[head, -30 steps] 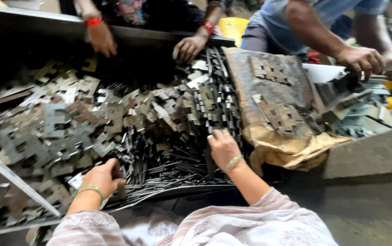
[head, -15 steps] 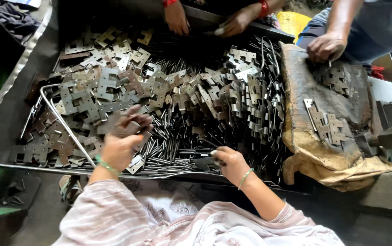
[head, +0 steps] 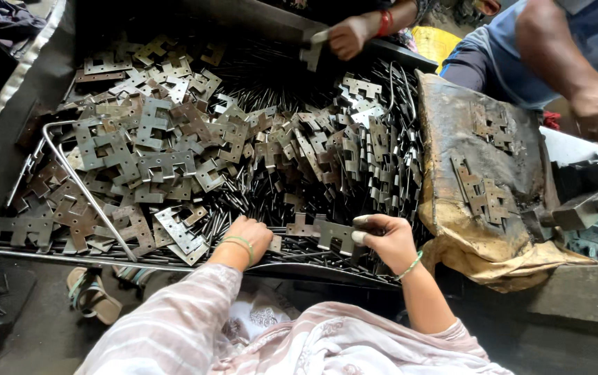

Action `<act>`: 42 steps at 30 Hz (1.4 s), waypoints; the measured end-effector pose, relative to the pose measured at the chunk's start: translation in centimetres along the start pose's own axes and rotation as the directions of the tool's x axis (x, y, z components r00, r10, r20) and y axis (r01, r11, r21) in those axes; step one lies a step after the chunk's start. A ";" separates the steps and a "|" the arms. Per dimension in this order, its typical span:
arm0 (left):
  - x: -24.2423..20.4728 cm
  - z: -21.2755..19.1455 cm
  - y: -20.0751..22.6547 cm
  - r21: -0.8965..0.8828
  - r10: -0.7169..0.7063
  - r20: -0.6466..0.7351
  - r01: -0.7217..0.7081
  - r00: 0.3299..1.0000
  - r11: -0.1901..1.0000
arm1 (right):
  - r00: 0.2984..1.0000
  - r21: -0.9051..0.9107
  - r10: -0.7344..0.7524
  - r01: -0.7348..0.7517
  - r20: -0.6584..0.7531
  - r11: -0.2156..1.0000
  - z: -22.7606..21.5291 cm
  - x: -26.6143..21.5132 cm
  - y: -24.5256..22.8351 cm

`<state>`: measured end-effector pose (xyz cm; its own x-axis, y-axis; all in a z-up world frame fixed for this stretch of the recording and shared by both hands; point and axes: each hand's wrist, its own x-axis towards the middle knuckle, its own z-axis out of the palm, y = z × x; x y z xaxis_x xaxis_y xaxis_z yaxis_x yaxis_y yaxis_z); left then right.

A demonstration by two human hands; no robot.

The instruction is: The person picks metal hinge plates and pins from a large bin and inserts the pins into the plates to assemble hinges. The assembled hinges are placed into a nearby container. Other workers perform similar tasks at adjacent stations.

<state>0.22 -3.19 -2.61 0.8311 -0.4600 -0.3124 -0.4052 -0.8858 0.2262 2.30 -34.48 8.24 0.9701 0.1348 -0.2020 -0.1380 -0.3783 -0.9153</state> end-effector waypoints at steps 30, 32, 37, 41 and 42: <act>-4.8 -4.6 0.9 -0.933 -0.351 -0.218 -0.089 0.911 0.349 | 0.937 0.836 -0.031 -0.296 0.349 0.461 5.7 -0.4 -1.3; -5.7 -4.8 -4.4 -0.414 -0.524 -0.076 0.451 0.848 0.790 | 0.956 0.929 -0.029 -0.277 0.293 0.245 1.1 0.2 -1.3; -5.9 3.1 -14.2 -0.070 -0.856 0.029 0.856 0.516 0.513 | 0.913 0.734 0.037 0.302 -0.406 0.609 -10.7 2.8 -0.8; -2.5 8.1 -17.4 -0.029 -0.877 0.123 0.885 0.465 0.466 | 0.415 -0.467 -0.442 0.046 -0.795 0.883 -21.4 7.1 1.3; -2.4 8.5 -18.0 -0.017 -0.868 0.124 0.876 0.481 0.483 | 0.376 -0.684 -0.609 -0.098 -0.698 0.723 -23.6 7.2 2.4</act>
<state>2.23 13.33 -13.76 0.7043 0.5399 -0.4609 0.5384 -0.8294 -0.1488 13.64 -55.99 12.83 0.5883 -0.3580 0.7251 -0.0582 -0.9131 -0.4035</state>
